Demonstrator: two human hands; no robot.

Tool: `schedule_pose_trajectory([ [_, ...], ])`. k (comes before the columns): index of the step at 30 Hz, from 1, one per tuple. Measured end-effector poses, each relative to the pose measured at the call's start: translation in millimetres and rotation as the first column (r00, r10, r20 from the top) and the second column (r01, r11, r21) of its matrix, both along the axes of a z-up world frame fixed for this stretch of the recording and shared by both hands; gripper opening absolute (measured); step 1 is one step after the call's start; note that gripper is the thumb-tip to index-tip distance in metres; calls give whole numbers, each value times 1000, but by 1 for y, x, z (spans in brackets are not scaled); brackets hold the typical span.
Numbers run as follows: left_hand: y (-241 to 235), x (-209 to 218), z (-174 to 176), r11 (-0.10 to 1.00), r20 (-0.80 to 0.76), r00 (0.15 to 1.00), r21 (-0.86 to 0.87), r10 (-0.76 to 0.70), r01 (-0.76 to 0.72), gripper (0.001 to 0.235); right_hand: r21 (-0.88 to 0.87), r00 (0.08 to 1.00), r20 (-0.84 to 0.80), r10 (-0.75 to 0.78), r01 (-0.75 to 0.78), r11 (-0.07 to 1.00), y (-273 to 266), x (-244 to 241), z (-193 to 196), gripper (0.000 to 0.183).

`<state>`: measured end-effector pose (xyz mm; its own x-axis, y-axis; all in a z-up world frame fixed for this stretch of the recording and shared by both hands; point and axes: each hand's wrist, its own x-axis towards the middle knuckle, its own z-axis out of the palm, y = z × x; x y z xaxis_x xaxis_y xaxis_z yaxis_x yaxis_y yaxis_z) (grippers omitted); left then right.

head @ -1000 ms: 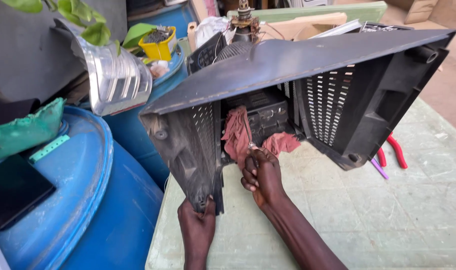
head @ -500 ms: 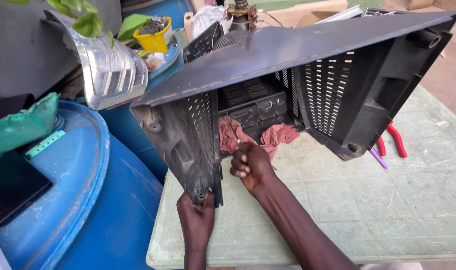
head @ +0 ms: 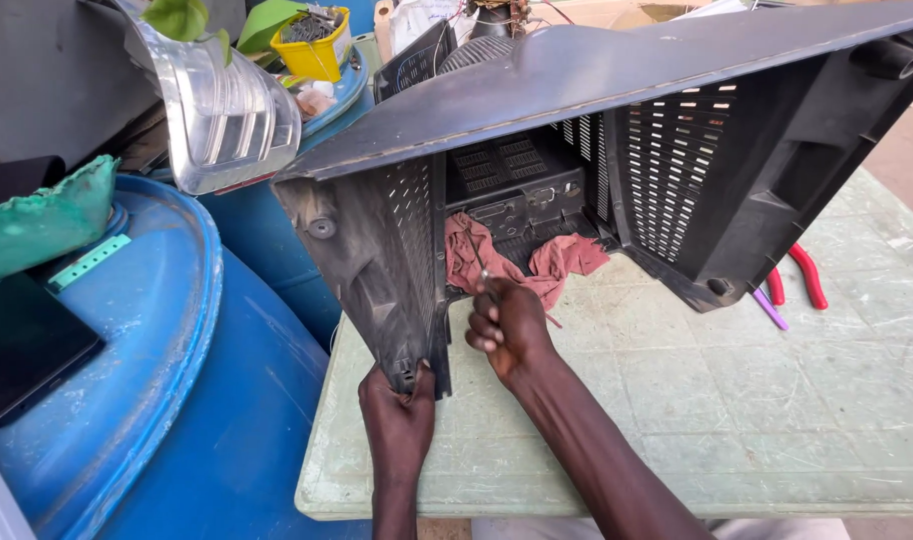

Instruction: Cleaning the interior and exterior of a plastic television casing using a cloth and a toothbrush.

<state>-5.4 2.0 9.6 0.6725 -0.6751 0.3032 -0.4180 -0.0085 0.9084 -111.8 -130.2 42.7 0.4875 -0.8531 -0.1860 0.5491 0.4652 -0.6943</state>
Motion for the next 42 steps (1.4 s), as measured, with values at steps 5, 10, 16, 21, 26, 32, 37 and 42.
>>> schedule_pose_trajectory([
  [5, 3, 1, 0, 999, 22, 999, -17, -41, 42, 15, 110, 999, 11, 46, -47, 993, -12, -1, -20, 22],
  [10, -3, 3, 0, 999, -6, 999, 28, -44, 44, 11, 95, 995, 93, 33, -42, 995, -11, -4, 18, 25],
  [16, -6, 3, -3, 999, 1, 999, 15, -52, 52, 16, -190, 993, -41, -111, 101, 977, -18, -31, 7, 17],
  [21, -3, 3, -10, 1000, 25, 1000, -2, -16, 16, 21, -418, 806, -549, -221, -36, 908, -12, -34, 4, 14],
  [26, -4, 8, -15, 999, 21, 1000, 33, -7, 6, 19, -892, 697, -408, -590, -163, 422, -47, -1, -47, 11],
  [32, -1, 9, -19, 1000, 40, 999, 21, -10, 9, 18, -804, 354, -558, -750, -454, 384, -15, 0, -29, 23],
  [37, -4, 7, -16, 994, 42, 999, 101, 29, -33, 19, -727, 260, -560, -786, -609, 317, -19, -5, -42, 22],
  [42, -5, 12, -15, 986, 65, 997, 159, 42, -51, 24, -782, 416, -617, -668, -419, 462, -31, -18, -16, 16],
])
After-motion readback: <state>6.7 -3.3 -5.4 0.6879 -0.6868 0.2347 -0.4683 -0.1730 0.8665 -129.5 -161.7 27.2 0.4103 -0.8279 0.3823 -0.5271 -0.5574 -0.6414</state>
